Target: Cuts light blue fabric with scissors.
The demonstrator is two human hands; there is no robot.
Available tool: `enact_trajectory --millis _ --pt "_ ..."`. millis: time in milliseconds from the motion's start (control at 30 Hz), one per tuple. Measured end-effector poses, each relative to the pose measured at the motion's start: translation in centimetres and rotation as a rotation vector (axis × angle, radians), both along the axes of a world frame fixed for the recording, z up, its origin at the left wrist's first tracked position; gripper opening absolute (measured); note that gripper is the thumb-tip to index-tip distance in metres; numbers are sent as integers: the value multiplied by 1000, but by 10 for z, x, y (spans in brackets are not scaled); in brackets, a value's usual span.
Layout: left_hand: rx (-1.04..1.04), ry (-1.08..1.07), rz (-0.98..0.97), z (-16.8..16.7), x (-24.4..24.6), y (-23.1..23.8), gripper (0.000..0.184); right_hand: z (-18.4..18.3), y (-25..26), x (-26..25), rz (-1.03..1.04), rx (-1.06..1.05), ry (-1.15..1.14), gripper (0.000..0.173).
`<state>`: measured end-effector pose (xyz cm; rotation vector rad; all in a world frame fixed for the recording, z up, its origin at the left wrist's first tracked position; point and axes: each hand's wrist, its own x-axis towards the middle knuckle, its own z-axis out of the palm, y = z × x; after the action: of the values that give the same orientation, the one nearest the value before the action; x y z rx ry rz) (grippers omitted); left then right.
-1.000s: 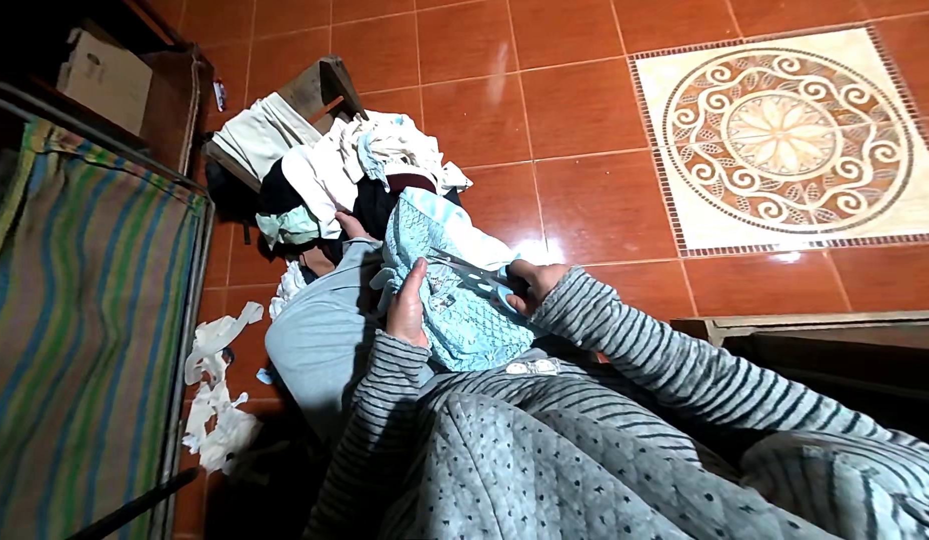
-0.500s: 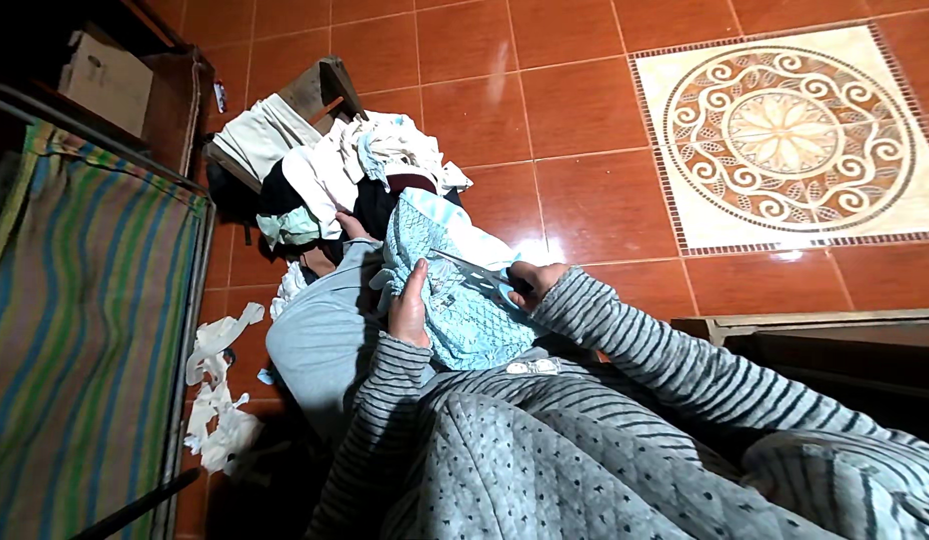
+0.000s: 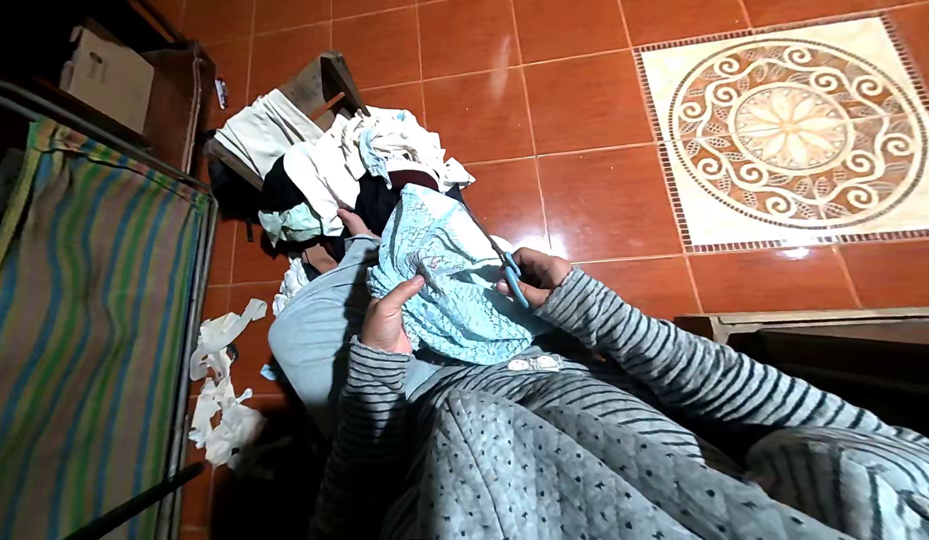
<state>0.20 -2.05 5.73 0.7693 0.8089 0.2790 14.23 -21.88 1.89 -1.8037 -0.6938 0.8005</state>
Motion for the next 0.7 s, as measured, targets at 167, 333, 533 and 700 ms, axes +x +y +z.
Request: enact_trajectory --millis 167,333,533,700 --pt "38 57 12 4 5 -4 22 4 21 -7 -102 209 243 19" --pt "73 68 -47 3 5 -11 21 16 61 -13 -201 383 318 24" --pt "74 54 -62 3 -1 -11 28 40 83 -4 -195 339 327 26" --pt "152 126 -15 11 4 -15 36 22 74 1 -114 280 54 24"
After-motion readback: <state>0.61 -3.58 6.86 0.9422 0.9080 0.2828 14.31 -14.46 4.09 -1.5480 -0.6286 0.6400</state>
